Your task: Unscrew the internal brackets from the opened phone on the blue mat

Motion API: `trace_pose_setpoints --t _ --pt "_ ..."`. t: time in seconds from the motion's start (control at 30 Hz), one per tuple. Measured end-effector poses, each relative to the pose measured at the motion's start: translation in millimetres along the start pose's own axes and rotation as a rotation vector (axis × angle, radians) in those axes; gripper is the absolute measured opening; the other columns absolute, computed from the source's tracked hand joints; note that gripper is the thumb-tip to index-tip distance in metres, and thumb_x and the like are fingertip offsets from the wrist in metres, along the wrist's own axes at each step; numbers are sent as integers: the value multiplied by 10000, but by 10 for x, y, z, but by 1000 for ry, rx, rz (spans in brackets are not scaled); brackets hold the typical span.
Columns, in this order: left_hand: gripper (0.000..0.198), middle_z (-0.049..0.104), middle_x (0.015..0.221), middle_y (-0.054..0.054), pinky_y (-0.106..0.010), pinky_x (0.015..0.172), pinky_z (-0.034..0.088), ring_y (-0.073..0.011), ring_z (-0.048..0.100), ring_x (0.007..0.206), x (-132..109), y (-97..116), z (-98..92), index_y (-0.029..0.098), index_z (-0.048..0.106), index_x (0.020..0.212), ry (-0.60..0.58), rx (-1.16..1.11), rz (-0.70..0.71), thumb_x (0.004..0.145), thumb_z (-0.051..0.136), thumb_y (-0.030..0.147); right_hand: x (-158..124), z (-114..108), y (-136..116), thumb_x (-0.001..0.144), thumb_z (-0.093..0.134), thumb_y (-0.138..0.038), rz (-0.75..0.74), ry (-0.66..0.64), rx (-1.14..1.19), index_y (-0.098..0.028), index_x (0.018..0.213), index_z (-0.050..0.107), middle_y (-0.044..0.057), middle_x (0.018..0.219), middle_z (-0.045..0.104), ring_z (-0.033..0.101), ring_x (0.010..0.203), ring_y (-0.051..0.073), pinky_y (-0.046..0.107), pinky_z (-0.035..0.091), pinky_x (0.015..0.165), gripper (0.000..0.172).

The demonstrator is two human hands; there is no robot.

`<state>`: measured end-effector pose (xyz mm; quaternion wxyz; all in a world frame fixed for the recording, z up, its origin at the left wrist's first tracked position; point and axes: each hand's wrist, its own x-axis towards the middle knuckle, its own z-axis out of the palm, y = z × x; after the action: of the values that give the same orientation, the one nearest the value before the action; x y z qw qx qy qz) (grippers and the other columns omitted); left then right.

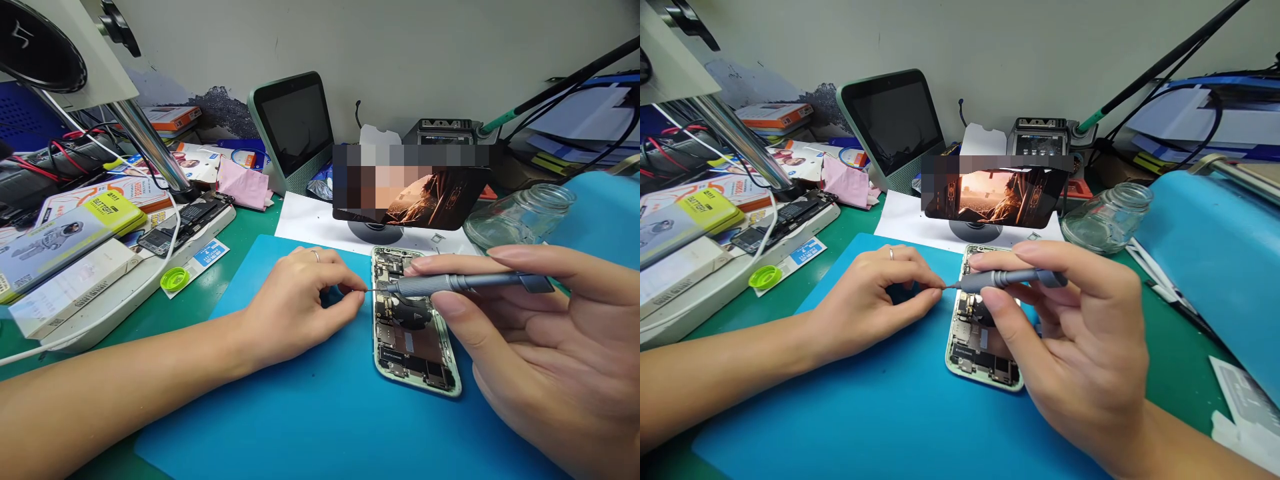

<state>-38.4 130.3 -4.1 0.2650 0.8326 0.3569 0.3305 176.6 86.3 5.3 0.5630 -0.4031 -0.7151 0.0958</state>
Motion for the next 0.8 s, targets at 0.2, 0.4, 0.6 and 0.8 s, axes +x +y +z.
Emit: trace_pose_setpoints --t 0.2,0.4,0.6,0.8 --pt "103 742 837 25 -295 774 407 -120 654 795 -12 6 1 182 805 913 5 8 -19 876 722 134 -20 -12 -3 848 752 -58 16 8 -31 -251 1207 575 89 1057 712 818 902 220 286 729 662 443" --pt "107 745 837 34 -299 779 403 -118 655 799 2 -4 3 192 801 899 7 11 -16 885 713 132 -22 -11 -4 844 750 -35 13 -11 -12 -232 1213 570 83 1039 721 819 914 212 258 726 682 455" --pt "104 749 845 31 -302 781 417 -123 661 804 6 -5 9 194 797 897 -2 5 -12 894 716 129 -7 24 5 851 741 -49 13 -3 2 -213 1185 564 94 1032 714 820 895 213 259 726 673 411" --pt "108 751 847 29 -305 780 421 -124 663 802 3 -8 6 191 795 892 2 14 -4 894 716 118 -7 -33 -19 847 742 -27 21 -19 -5 -211 1197 565 94 1048 712 819 900 206 251 723 677 434"
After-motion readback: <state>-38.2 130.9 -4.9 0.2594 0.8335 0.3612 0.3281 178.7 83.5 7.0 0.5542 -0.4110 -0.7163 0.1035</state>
